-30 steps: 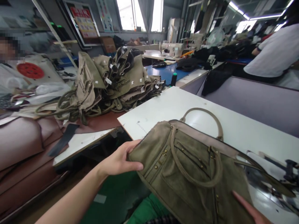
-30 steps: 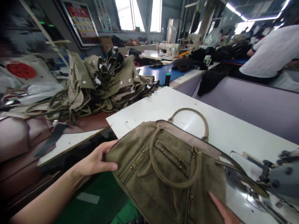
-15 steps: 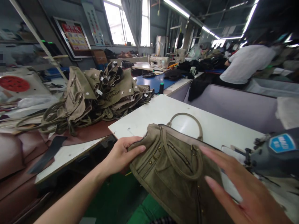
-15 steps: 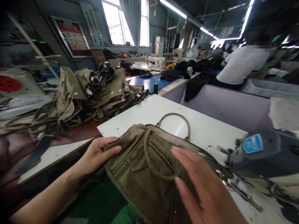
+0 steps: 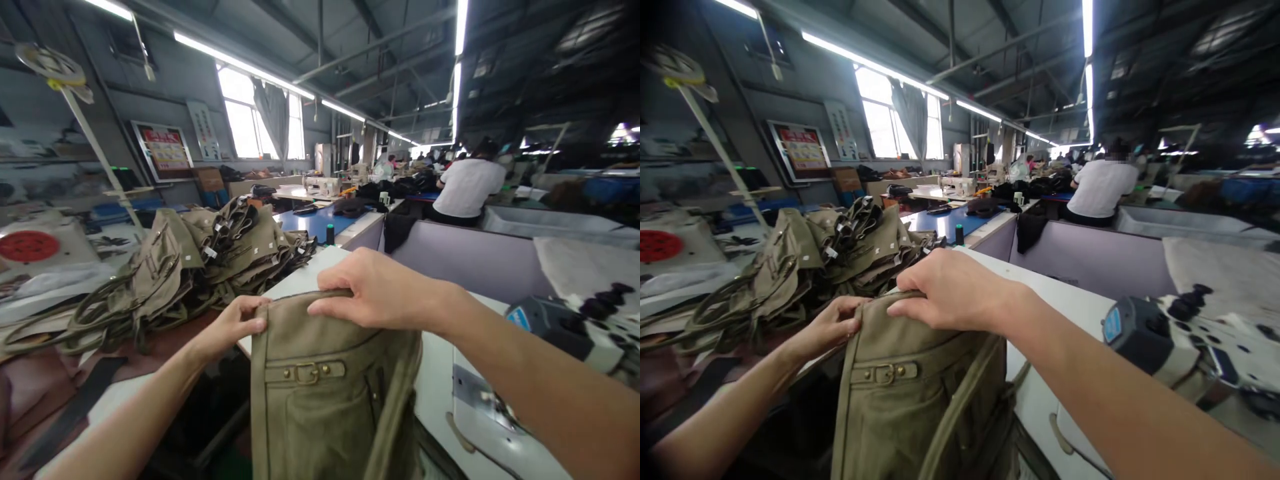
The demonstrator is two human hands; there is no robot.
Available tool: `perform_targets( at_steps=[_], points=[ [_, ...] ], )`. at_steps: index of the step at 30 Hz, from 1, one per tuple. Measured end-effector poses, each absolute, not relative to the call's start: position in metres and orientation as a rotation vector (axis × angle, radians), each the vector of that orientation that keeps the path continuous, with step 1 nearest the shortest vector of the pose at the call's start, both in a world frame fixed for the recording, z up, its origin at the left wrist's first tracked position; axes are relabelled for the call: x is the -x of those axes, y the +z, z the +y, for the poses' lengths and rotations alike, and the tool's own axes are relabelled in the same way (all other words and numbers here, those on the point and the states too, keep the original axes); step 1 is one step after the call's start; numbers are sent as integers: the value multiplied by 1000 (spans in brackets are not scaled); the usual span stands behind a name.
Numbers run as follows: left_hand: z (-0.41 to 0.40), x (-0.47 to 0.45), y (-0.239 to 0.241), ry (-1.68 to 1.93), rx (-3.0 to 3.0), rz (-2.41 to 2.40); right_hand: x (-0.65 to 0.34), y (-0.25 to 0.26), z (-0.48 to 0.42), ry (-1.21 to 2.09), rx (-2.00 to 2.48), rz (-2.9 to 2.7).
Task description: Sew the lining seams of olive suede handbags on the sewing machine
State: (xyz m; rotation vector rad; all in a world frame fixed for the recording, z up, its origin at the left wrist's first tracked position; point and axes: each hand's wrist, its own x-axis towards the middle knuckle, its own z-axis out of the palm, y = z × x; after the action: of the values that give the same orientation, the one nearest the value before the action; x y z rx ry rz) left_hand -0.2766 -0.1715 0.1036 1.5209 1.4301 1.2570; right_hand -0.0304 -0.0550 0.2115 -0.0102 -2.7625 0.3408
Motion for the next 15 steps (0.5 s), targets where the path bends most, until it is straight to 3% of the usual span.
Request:
perform_targets(
  at_steps=[3,5,8,10,13,15],
  points=[
    [-183,283,109,1311,-1588,1565,7,209,-50,358,158,-2806],
    [-185,290,153,1308,-1724,1733,-7,200,-47,447,274,-2807],
    [-155,292,244,838,-2262,1815,-7,168,-65,846,295,-2623],
    [-111,275,285,395,-2585,1700,10,134,-96,1379,275,-2265],
    [-37,224,269,127,-2725,1494,41,77,-152,1976,347,-1412],
    [1,182,212,54,-2773,1357,46,40,-175,1993,491,-1091]
  ],
)
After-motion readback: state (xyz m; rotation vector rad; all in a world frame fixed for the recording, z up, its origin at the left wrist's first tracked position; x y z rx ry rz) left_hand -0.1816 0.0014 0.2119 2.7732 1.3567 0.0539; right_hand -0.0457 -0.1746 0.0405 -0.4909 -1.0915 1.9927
